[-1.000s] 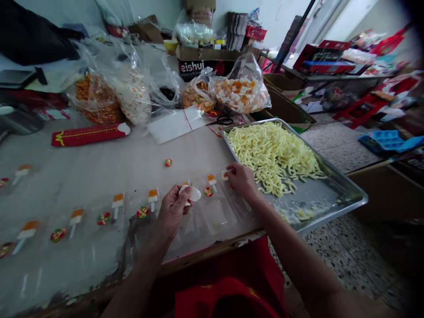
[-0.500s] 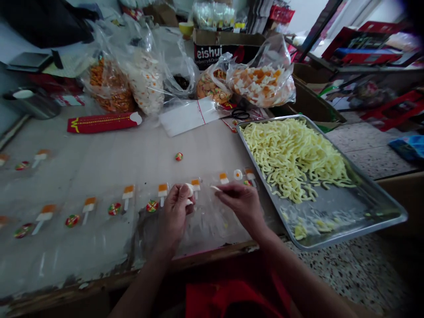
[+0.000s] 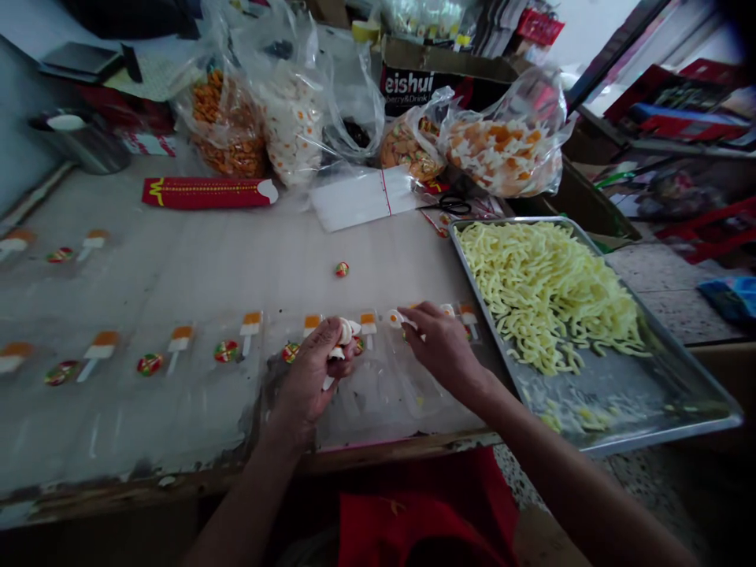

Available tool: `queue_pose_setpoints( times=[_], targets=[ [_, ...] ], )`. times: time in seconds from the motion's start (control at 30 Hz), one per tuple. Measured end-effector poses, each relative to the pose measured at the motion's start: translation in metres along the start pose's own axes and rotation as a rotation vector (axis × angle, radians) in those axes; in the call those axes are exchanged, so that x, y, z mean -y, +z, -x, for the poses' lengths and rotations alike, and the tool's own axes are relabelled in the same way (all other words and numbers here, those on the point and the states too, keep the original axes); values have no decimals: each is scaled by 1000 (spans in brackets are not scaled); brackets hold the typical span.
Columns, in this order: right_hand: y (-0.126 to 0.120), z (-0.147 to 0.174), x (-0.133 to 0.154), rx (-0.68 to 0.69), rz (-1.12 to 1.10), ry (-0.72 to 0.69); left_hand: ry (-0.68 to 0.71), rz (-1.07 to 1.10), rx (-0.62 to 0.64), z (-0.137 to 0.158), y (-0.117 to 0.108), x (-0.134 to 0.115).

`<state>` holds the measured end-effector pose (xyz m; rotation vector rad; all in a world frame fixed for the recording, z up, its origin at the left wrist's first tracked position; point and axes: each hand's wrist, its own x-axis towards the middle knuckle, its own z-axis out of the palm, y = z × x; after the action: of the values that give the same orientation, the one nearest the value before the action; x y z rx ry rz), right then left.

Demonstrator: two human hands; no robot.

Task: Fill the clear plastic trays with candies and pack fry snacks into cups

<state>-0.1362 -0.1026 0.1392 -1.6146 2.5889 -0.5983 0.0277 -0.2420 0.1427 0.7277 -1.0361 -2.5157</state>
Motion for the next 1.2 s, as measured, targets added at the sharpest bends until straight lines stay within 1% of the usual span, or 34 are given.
queue_pose_setpoints(
  times=[0.07,0.1,0.2,0.33,0.37,0.43,0.5,0.57,0.63,0.73,0.8,0.83,0.87,0.93,0.97,1.0,1.03,1.07,1.1,1.13,1.17,1.2],
  targets=[
    [5,-1,-12,-78,-142,104,0,17,19,0,-2,-1],
    [9,-2,-16,-87,-182,122,-8,25,28,1,-2,-2],
    [16,-7,-17,-84,-238,107,-28,60,47,2,-2,-3],
    [10,-15,-11,-164,-286,171,-22,100,59,2,-2,-1],
    [8,-16,-11,-155,-307,170,-21,109,61,2,-2,0],
    [6,-17,-15,-91,-364,122,-14,131,70,2,-3,-1],
    [8,-17,-21,-11,-422,65,-13,142,85,3,-4,-3],
    [13,-17,-26,26,-454,53,-23,136,95,3,-5,-5],
    [17,-17,-27,19,-447,73,-36,124,98,4,-5,-5],
    [14,-18,-19,-58,-430,128,-40,91,90,6,-2,-3],
    [6,-16,-5,-91,-546,220,-20,49,86,10,1,-1],
    [1,-14,5,-54,-670,275,-6,13,90,13,2,0],
    [-2,-10,15,27,-829,324,9,-35,100,16,3,1],
    [-5,-2,35,246,-1163,399,36,-148,125,24,3,4],
    [-5,2,43,330,-1296,428,47,-197,133,28,2,5],
    [-2,5,50,367,-1384,456,52,-233,132,32,0,6],
    [1,7,54,358,-1418,477,55,-249,109,35,-4,7],
    [5,6,56,302,-1397,482,55,-243,60,38,-9,7],
    [9,3,56,214,-1317,458,54,-226,-13,41,-15,6],
    [14,-2,55,113,-1188,395,49,-207,-103,43,-22,4],
    [19,-8,52,22,-1018,294,40,-188,-194,45,-29,0],
    [24,-16,49,-39,-822,159,26,-170,-269,47,-36,-5]
  ],
)
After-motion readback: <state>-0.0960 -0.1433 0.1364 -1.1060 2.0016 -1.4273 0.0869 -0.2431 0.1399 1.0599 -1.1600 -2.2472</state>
